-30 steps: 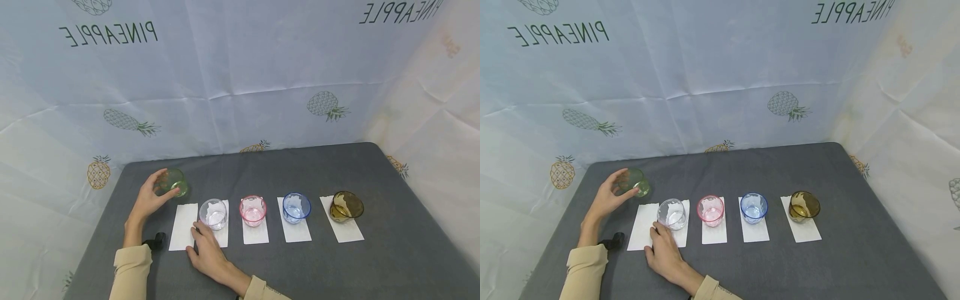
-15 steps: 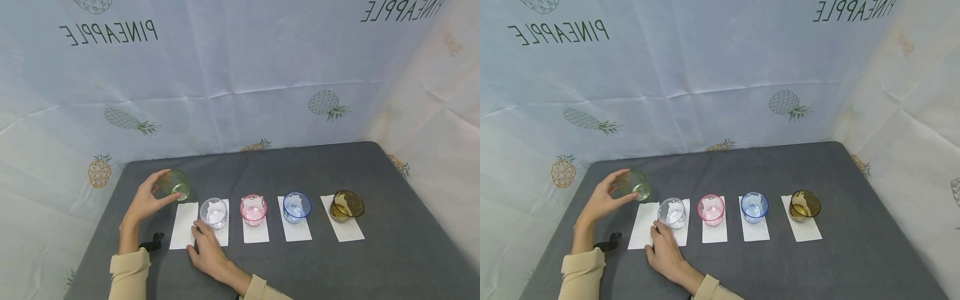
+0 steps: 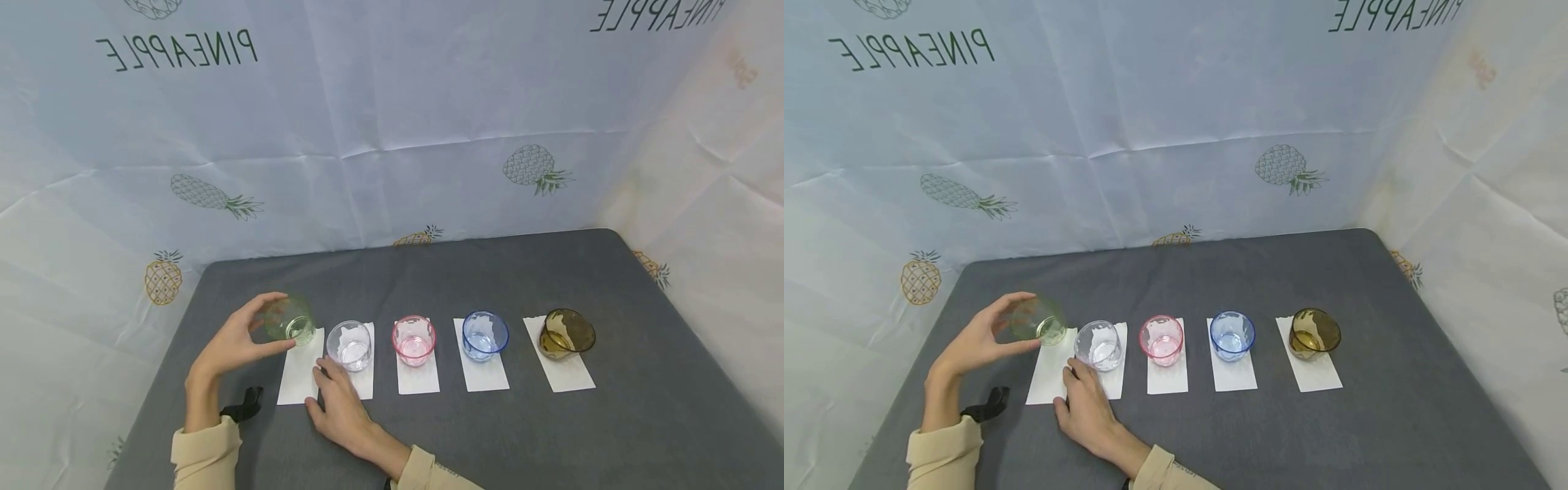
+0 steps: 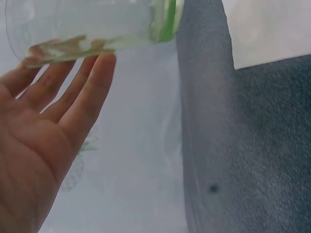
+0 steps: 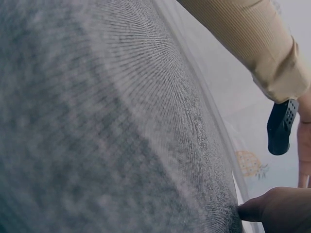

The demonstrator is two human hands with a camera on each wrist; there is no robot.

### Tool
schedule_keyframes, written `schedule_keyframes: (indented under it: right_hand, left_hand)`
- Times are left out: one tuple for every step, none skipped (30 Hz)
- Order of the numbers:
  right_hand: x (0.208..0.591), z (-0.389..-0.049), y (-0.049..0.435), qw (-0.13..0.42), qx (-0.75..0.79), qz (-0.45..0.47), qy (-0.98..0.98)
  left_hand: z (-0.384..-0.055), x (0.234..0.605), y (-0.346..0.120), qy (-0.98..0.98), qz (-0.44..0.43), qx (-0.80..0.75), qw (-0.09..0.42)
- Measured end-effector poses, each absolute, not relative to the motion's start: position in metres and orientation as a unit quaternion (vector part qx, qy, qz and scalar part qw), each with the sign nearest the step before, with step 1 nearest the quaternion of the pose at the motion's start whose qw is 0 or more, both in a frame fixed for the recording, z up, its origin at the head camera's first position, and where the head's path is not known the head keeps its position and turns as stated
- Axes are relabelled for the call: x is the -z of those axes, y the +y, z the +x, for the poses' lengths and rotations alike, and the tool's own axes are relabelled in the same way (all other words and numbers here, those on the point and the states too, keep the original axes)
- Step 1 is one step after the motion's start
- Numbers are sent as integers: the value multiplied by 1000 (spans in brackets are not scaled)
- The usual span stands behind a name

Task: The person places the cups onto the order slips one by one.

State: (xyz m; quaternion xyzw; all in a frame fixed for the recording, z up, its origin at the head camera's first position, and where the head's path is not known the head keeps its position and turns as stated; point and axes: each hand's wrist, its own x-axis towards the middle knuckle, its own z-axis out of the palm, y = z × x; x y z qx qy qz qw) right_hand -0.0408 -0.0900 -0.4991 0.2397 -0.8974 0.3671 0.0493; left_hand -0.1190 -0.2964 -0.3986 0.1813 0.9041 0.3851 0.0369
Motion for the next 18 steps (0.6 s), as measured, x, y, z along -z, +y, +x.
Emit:
schedule_keyframes:
  right_hand:
    - [499, -41, -90, 50, -368, 240, -897]
    - [499, -41, -90, 50, -368, 240, -897]
    - [499, -41, -90, 51, -368, 241, -897]
    - [499, -41, -90, 51, -369, 241, -896]
    - [499, -41, -90, 52, -368, 242, -896]
    - [499, -41, -90, 52, -367, 242, -897]
    - [499, -41, -90, 52, -366, 242, -897]
    - [499, -41, -90, 52, -366, 242, -897]
    - [499, -42, -90, 52, -366, 242, -897]
    - [500, -42, -90, 52, -366, 243, -897]
    - [500, -42, -90, 52, -367, 243, -897]
    - [500, -42, -90, 52, -366, 243, -897]
    - [500, -42, -90, 53, -366, 243, -897]
    - [500, -41, -90, 55, -365, 244, -897]
    - [500, -41, -90, 57, -364, 244, -897]
    - [500, -41, -90, 59, -363, 244, -897]
    - [499, -41, -90, 61, -362, 244, -898]
    - [499, -41, -90, 63, -361, 244, -898]
  left_hand:
    - [-118, 399, -297, 903, 187, -385, 42]
    - [-117, 400, -298, 902, 191, -384, 47]
    - [-116, 401, -299, 901, 195, -384, 53]
    - [-115, 402, -300, 900, 198, -383, 59]
    - [-115, 402, -301, 900, 200, -383, 63]
    - [-114, 403, -301, 899, 201, -383, 68]
    - [-113, 403, -302, 898, 202, -384, 72]
    - [-113, 403, -302, 898, 202, -384, 75]
    - [-112, 404, -302, 897, 202, -385, 79]
    - [-112, 404, -303, 896, 202, -386, 81]
    - [-111, 405, -303, 896, 202, -387, 83]
    - [-111, 406, -303, 895, 202, -388, 86]
    - [-110, 406, -304, 895, 202, -389, 88]
    - [-110, 407, -304, 894, 201, -391, 91]
    - [-110, 408, -304, 893, 201, -393, 93]
    - [-109, 409, -304, 891, 202, -395, 97]
    - [-109, 409, -305, 890, 202, -396, 100]
    - [-109, 410, -305, 889, 202, -397, 103]
